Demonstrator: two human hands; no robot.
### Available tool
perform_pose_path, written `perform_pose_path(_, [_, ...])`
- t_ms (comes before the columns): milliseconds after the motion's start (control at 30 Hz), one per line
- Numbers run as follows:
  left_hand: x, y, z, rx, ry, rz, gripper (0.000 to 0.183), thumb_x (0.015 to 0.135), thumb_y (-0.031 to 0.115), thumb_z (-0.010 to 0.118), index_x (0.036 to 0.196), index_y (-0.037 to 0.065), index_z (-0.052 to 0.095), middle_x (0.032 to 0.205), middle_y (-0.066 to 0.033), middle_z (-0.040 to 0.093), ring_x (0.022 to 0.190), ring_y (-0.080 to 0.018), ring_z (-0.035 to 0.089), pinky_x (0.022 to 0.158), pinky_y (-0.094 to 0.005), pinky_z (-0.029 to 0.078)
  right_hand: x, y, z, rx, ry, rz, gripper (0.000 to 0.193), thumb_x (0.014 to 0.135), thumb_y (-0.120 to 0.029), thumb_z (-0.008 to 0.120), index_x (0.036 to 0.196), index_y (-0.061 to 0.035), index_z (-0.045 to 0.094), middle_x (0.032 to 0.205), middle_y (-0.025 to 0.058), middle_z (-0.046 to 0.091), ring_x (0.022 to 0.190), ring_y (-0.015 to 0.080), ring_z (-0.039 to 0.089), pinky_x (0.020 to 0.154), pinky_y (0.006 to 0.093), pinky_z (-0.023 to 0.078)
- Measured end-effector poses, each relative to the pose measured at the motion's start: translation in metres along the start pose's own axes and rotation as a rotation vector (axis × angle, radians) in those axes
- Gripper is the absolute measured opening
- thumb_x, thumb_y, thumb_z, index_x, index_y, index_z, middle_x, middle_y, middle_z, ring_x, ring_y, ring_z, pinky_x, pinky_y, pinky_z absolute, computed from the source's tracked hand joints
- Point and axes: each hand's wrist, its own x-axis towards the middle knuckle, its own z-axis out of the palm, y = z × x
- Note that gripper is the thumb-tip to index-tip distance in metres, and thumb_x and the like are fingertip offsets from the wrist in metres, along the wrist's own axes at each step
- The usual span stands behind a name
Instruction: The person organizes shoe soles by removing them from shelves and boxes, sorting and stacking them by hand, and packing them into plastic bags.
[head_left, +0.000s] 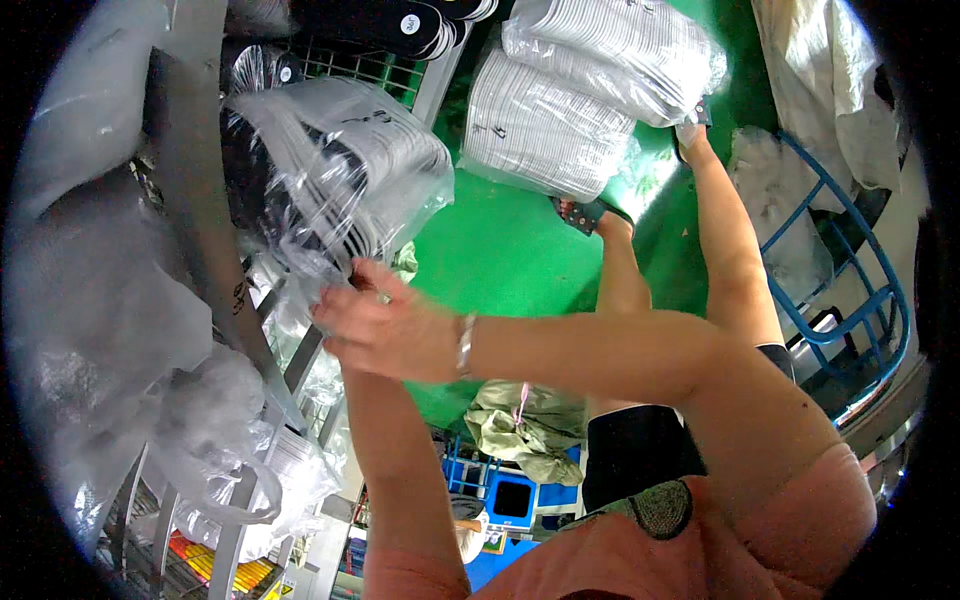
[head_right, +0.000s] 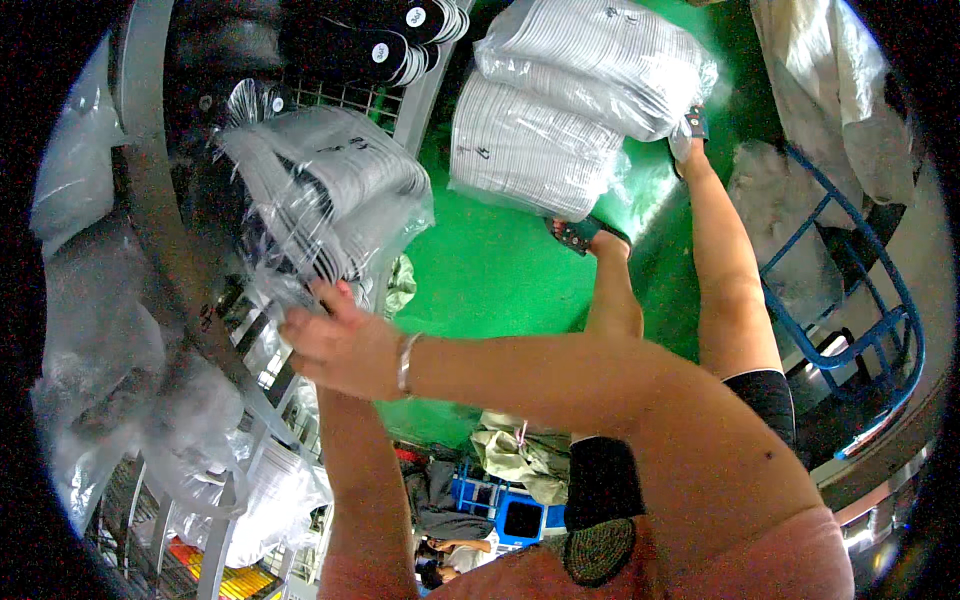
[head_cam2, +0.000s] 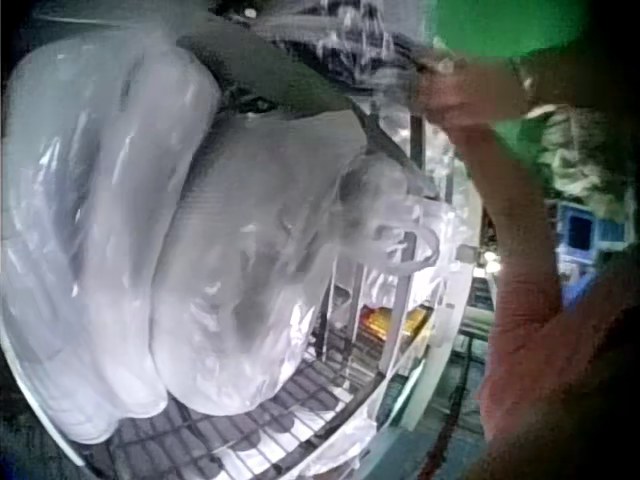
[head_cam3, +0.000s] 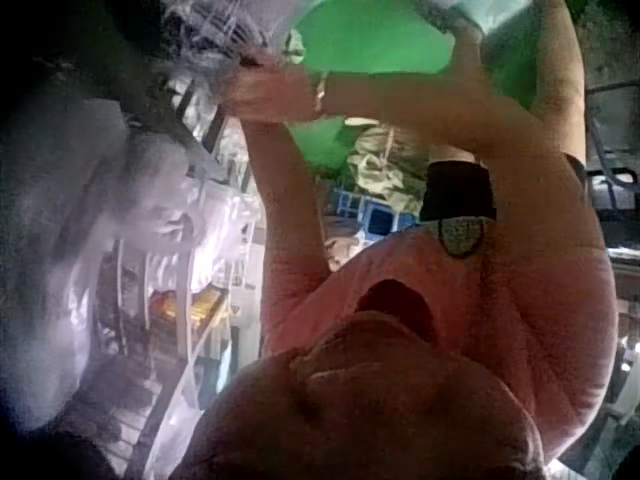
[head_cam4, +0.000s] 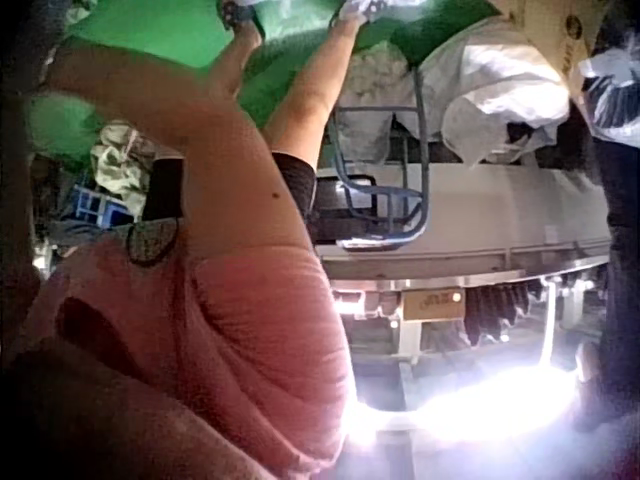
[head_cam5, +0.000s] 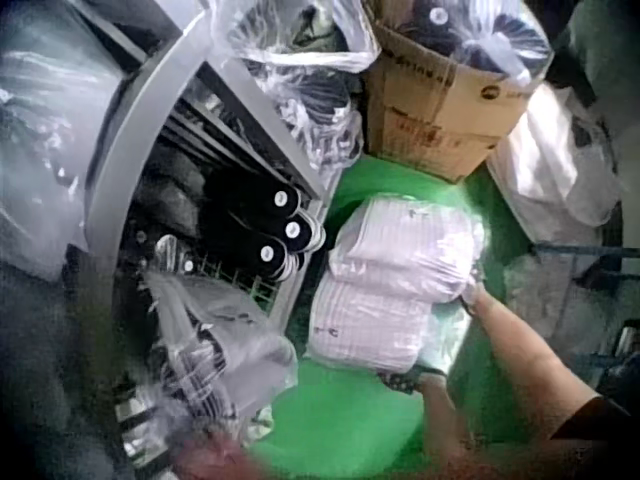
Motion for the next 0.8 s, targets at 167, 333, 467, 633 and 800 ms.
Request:
perform_pose_path(167, [0.06,-0.022,-0.018,-0.009,0.071,-0.271,0.019,0.077,0.022,0.041,0.091,0.011,0.047,0.082,-0.007,0.052,0.074,-0.0188,0.053,0.057,-0.032,0.043,-0.022,0.061,-0.018,0.075,-0.141,0.458,0.072,0.062,-0.037,0.062,0.121,-0.0158,0.026,0.124,0.0155,0.023,0.117,0.0346,0.019,0.09,0.0517,0.02])
perform_pose_path(333, [0.069,-0.013,-0.028,-0.08,0.061,-0.256,0.017,0.076,0.02,0.043,0.085,0.008,0.05,0.076,-0.0067,0.053,0.069,-0.0194,0.054,0.052,-0.0312,0.043,0.022,0.068,0.046,0.433,-0.487,0.568,0.089,0.058,-0.043,0.065,0.127,-0.0208,0.013,0.132,0.0147,0.006,0.12,0.0356,0.011,0.092,0.052,0.017])
perform_pose_path(467, [0.07,-0.032,-0.032,-0.123,0.1,-0.301,0.016,0.075,0.019,0.044,0.08,0.006,0.052,0.071,-0.0064,0.054,0.065,-0.0198,0.054,0.049,-0.0305,0.043,0.027,0.077,0.085,0.286,-0.618,0.59,0.087,0.06,-0.044,0.062,0.127,-0.0249,0.01,0.134,0.0081,0.001,0.122,0.0288,0.006,0.091,0.0536,0.018])
perform_pose_path(633, [0.094,-0.022,-0.052,-0.156,0.074,-0.276,0.016,0.074,0.02,0.045,0.076,0.006,0.053,0.067,-0.0053,0.053,0.061,-0.019,0.053,0.049,-0.0304,0.042,0.034,0.084,0.078,0.292,-0.642,0.532,0.083,0.062,-0.038,0.062,0.127,-0.0247,0.013,0.133,0.009,0.003,0.122,0.0269,0.007,0.091,0.0526,0.02])
perform_pose_path(800, [0.098,-0.02,-0.071,-0.208,0.004,-0.267,0.018,0.073,0.025,0.047,0.075,0.007,0.053,0.064,-0.0034,0.051,0.058,-0.0168,0.049,0.053,-0.0309,0.041,-0.035,0.08,0.037,0.327,-0.303,0.363,0.073,0.062,-0.022,0.062,0.123,-0.0166,0.023,0.125,0.0153,0.025,0.114,0.0311,0.027,0.09,0.042,0.027])
